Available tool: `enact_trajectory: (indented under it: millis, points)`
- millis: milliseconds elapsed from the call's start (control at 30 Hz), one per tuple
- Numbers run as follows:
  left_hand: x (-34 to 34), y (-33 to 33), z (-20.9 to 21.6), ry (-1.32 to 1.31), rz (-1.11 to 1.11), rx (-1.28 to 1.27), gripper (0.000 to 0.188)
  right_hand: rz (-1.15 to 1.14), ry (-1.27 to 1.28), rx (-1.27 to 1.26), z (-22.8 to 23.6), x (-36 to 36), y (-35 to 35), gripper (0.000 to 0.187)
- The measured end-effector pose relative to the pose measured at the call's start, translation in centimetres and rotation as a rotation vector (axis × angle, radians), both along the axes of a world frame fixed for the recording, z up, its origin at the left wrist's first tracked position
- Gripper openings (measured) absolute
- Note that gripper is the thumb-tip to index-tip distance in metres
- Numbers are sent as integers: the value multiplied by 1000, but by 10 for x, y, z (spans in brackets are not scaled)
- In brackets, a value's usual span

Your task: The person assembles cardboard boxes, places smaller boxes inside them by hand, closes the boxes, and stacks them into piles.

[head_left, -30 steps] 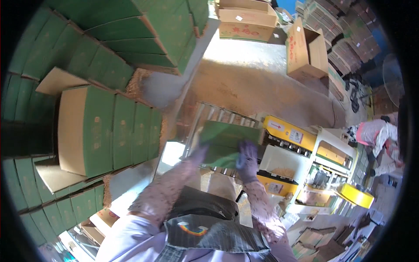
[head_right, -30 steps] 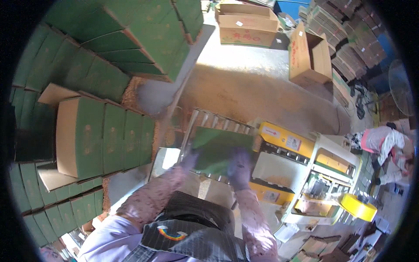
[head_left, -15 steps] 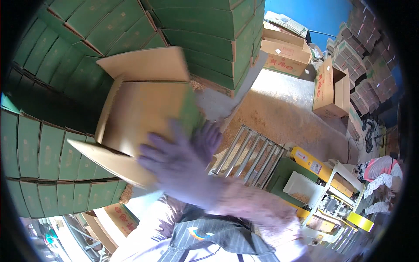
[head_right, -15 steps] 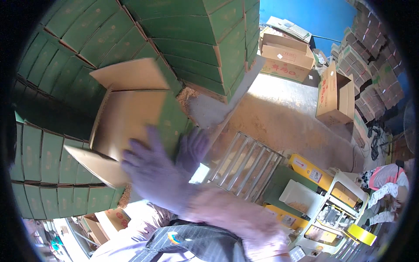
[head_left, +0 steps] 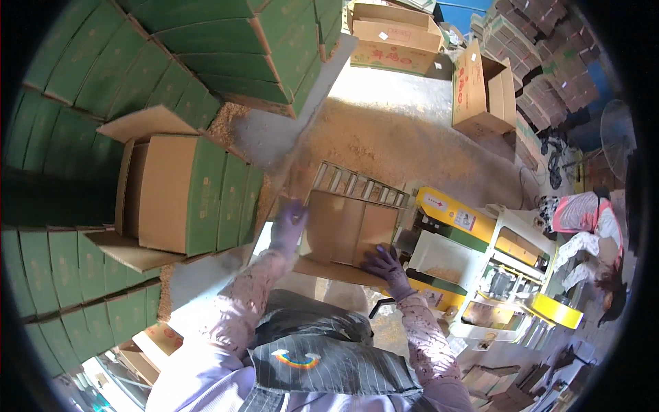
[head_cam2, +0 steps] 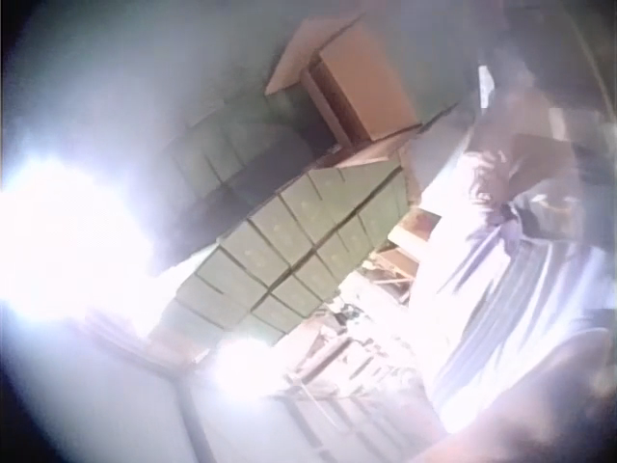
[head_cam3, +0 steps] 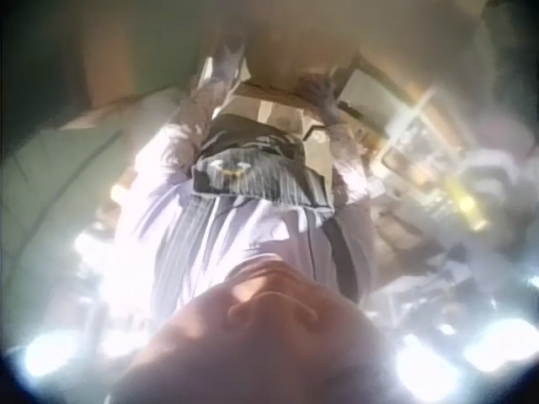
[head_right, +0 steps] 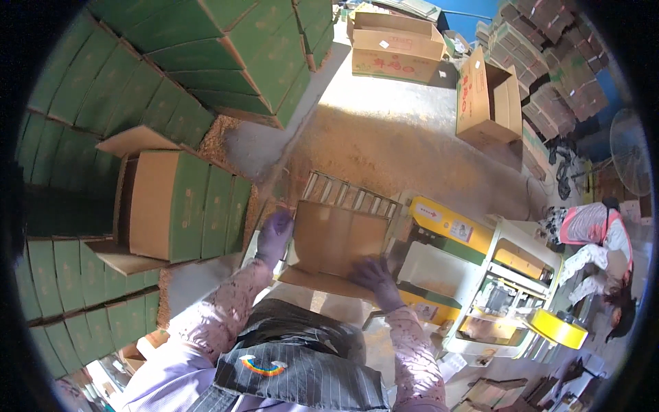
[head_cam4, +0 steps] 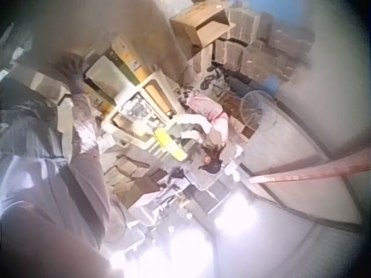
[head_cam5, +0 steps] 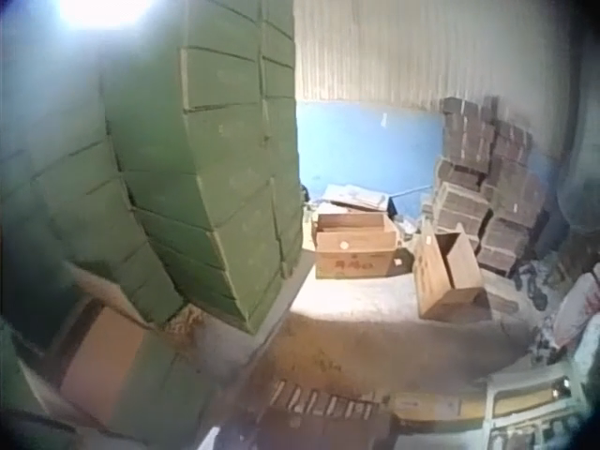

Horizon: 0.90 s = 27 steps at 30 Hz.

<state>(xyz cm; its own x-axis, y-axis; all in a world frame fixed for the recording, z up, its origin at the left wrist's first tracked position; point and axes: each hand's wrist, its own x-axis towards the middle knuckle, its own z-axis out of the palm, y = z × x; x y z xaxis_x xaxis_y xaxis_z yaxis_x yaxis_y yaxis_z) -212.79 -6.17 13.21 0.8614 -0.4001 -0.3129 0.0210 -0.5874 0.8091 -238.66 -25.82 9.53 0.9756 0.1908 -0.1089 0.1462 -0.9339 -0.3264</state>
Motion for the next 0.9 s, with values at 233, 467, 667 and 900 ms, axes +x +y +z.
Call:
enact_trajectory:
  millis: [233, 467, 667, 900]
  points:
    - [18, -20, -10, -578, -952, 72, 48, -1396, -222, 1537, -3, 52, 23, 93]
    - [-3, 35, -43, -610, -871, 316, 68, -690, -252, -120, -6, 86, 13, 74]
    - [-33, -52, 27, 848, -29, -327, 79, -692, -211, 148, 10, 49, 8, 58]
    - [-37, -52, -17, 611, -224, -598, 69, -470, -396, 507, 154, 186, 107, 66]
